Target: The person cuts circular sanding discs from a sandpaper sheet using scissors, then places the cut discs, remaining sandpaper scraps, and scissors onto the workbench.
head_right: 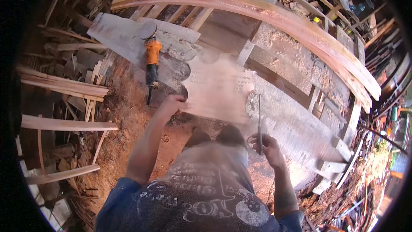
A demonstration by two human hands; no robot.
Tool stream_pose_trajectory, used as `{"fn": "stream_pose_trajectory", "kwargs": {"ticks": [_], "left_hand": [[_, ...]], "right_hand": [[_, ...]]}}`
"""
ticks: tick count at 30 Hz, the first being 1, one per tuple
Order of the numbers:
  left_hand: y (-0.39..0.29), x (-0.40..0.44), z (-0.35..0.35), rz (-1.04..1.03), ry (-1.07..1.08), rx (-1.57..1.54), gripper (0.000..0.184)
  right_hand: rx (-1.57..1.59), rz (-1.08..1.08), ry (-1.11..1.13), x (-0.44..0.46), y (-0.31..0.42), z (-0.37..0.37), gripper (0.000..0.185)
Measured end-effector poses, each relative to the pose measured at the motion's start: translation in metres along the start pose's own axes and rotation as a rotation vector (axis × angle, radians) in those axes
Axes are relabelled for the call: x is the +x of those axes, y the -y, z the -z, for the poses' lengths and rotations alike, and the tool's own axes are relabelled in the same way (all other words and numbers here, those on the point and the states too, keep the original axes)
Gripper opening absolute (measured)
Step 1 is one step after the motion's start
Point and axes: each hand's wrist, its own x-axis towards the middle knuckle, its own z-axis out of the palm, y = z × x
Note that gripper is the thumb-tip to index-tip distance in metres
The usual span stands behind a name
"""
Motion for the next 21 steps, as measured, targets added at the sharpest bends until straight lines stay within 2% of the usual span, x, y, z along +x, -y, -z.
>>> {"fn": "stream_pose_trajectory", "kwargs": {"ticks": [1, 4, 8, 10, 11, 14, 17, 21], "left_hand": [[0.011, -0.001, -0.001, 0.088, 0.152, -0.17, 0.04], [0.02, -0.014, -0.023, 0.018, 0.383, -0.529, 0.042], [-0.003, -0.022, -0.032, 0.165, 0.571, -0.702, 0.036], [-0.008, -0.013, -0.037, 0.205, 0.536, -0.676, 0.036], [-0.011, -0.01, -0.038, 0.222, 0.514, -0.667, 0.036], [-0.021, -0.021, -0.042, 0.111, 0.418, -0.498, 0.035], [-0.034, -0.029, -0.041, 0.052, 0.435, -0.528, 0.037], [-0.034, -0.006, -0.054, 0.118, 0.557, -0.724, 0.04]], "right_hand": [[0.02, -0.011, 0.021, -0.006, 0.002, -0.005, 0.031], [0.104, -0.004, 0.082, -0.021, -0.01, -0.017, 0.03], [0.057, -0.074, 0.118, -0.038, -0.013, -0.026, 0.028], [0.058, -0.083, 0.158, -0.04, -0.02, -0.023, 0.032], [0.066, -0.054, 0.153, -0.04, -0.021, -0.023, 0.04], [0.052, -0.042, 0.198, -0.039, -0.014, -0.013, 0.044], [0.044, 0.02, 0.164, -0.039, -0.013, 0.002, 0.041], [0.035, 0.036, 0.166, -0.03, -0.006, 0.022, 0.032]]}}
